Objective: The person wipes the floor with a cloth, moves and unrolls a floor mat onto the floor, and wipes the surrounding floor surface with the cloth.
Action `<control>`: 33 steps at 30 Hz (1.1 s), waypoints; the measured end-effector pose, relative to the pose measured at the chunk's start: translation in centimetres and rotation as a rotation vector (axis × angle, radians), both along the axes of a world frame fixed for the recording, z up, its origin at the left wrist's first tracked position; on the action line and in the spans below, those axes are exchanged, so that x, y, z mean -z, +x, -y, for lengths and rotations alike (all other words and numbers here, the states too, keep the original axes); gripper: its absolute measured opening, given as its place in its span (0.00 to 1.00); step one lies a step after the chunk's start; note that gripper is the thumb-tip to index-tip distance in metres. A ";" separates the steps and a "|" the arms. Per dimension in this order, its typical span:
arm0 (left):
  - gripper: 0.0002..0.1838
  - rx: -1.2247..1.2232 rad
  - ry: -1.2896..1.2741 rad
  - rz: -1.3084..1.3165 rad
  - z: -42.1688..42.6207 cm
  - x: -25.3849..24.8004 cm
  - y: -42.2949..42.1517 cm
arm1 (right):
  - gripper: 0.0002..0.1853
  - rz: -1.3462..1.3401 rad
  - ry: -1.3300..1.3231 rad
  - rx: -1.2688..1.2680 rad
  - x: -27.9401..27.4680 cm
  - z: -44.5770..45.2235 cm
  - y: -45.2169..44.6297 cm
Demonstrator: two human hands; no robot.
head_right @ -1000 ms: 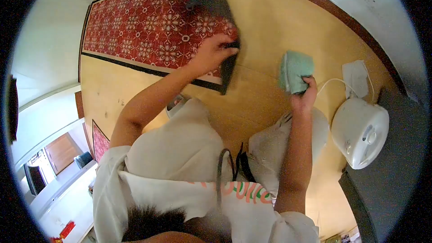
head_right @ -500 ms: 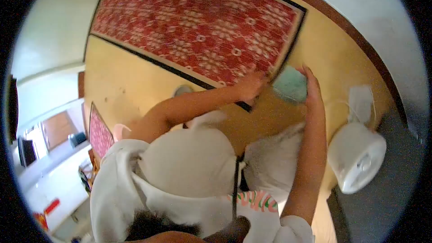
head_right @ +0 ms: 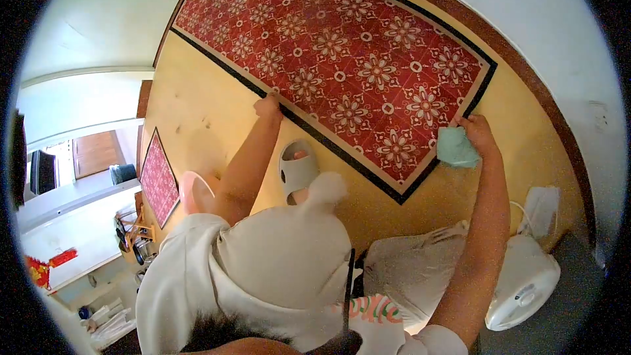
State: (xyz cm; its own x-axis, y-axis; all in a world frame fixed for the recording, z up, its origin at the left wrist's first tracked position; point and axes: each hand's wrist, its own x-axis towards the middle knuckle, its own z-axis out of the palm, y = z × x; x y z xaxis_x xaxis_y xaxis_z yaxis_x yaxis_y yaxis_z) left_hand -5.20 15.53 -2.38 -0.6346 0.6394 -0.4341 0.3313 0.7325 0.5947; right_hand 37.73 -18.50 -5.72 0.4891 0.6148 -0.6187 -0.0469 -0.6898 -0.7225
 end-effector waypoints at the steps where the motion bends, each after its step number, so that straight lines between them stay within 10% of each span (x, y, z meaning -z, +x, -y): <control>1: 0.18 0.082 0.086 0.030 -0.4 1.3 -1.3 | 0.17 0.010 0.012 0.015 -0.9 0.1 -0.1; 19: 0.11 0.246 0.196 -0.010 -0.8 -0.4 -3.4 | 0.20 0.044 -0.017 0.088 -3.8 2.2 -1.8; 25: 0.11 0.140 0.164 0.485 0.9 -4.3 -2.4 | 0.22 0.166 -0.133 -0.018 -5.6 1.0 0.4; 33: 0.14 0.228 0.118 0.148 -4.1 0.8 -8.4 | 0.14 0.048 -0.074 0.095 -6.2 0.3 -0.9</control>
